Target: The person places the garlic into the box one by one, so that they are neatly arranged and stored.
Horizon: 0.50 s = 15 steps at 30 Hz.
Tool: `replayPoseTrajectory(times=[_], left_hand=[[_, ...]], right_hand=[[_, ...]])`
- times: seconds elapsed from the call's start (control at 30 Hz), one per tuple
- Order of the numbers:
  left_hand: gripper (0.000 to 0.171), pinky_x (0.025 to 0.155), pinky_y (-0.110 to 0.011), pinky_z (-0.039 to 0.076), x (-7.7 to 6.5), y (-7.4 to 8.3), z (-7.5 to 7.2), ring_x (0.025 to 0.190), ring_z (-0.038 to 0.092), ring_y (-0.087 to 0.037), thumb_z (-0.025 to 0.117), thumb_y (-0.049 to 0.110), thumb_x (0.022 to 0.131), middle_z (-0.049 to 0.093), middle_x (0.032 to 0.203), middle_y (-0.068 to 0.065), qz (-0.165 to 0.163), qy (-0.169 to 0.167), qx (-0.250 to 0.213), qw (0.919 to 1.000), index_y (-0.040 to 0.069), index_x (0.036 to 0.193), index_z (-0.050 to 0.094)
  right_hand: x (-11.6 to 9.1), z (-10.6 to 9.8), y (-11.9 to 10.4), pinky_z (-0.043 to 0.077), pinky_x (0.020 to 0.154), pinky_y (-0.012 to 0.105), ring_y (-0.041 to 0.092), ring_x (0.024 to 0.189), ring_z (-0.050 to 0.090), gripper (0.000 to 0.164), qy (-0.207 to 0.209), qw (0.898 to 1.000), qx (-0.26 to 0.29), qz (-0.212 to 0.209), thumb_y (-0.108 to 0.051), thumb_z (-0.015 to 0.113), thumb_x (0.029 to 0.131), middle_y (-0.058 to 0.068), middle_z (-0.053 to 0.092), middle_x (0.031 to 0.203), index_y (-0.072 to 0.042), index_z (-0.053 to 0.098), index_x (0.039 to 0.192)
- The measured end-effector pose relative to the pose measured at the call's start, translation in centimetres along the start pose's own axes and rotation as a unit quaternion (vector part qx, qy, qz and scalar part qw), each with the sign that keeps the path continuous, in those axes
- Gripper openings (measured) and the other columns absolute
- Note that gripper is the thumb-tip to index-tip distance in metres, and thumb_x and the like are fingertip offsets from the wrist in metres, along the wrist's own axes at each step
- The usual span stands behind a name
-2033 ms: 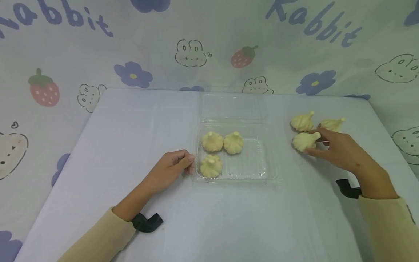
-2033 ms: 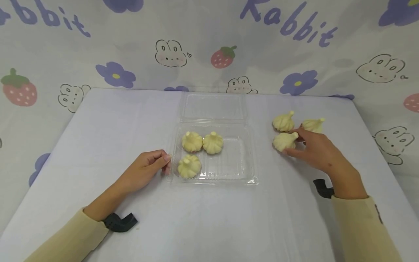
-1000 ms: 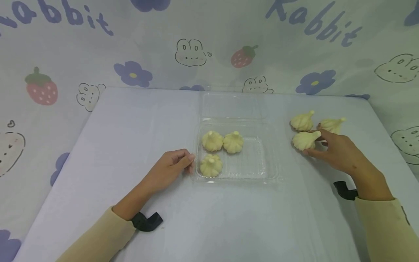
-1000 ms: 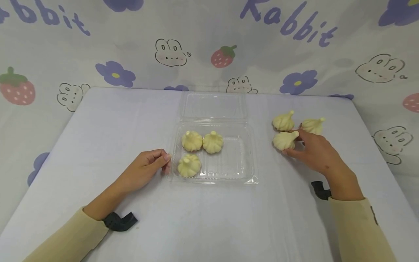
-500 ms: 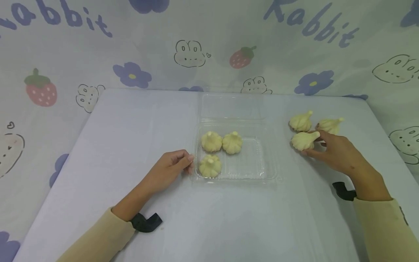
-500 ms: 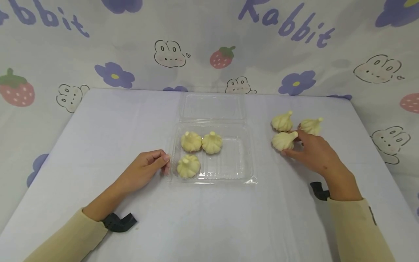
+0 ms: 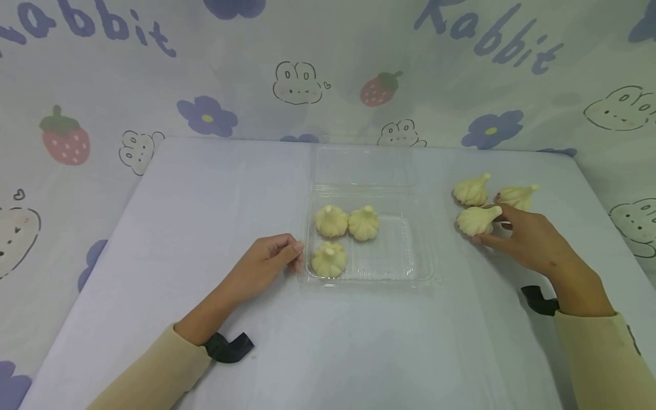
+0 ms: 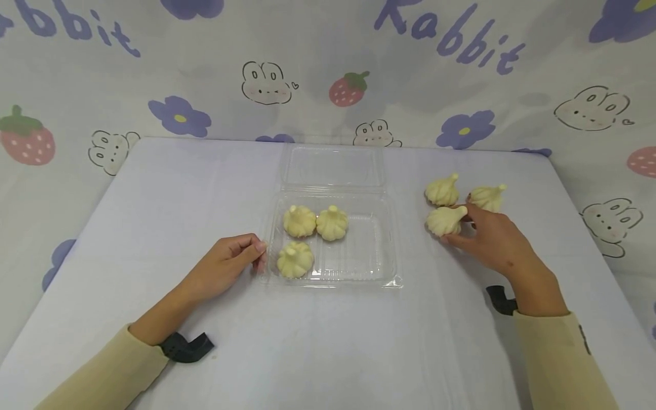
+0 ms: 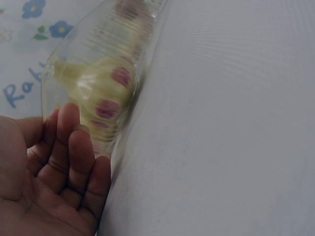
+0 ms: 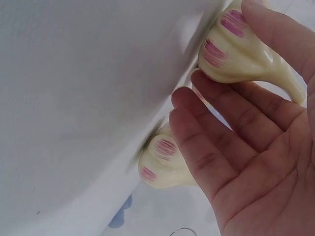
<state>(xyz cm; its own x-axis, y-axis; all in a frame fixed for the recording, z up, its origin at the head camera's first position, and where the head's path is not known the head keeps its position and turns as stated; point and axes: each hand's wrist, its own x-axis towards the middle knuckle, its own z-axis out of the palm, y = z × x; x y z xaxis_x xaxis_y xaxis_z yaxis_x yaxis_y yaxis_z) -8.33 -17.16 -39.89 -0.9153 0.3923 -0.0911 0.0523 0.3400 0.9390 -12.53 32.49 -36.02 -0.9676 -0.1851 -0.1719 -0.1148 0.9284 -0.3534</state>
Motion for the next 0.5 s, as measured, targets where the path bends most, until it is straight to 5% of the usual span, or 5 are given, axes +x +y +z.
replayPoseTrajectory(times=[0.5], left_hand=[[0.032,0.077,-0.032,0.052,0.0,0.0,0.0,0.085,0.061,-0.025,0.054,0.028,0.111,0.066,0.084,-0.005,0.004,-0.004,-0.004,1.0,0.009,0.09,0.068]], right_hand=[[-1.1,-0.2,-0.9,0.049,0.088,0.068,0.056,0.116,0.06,0.089,0.023,0.999,-0.008,-0.027,-0.038,0.078,0.096,0.039,0.062,0.127,0.014,0.034,0.154]])
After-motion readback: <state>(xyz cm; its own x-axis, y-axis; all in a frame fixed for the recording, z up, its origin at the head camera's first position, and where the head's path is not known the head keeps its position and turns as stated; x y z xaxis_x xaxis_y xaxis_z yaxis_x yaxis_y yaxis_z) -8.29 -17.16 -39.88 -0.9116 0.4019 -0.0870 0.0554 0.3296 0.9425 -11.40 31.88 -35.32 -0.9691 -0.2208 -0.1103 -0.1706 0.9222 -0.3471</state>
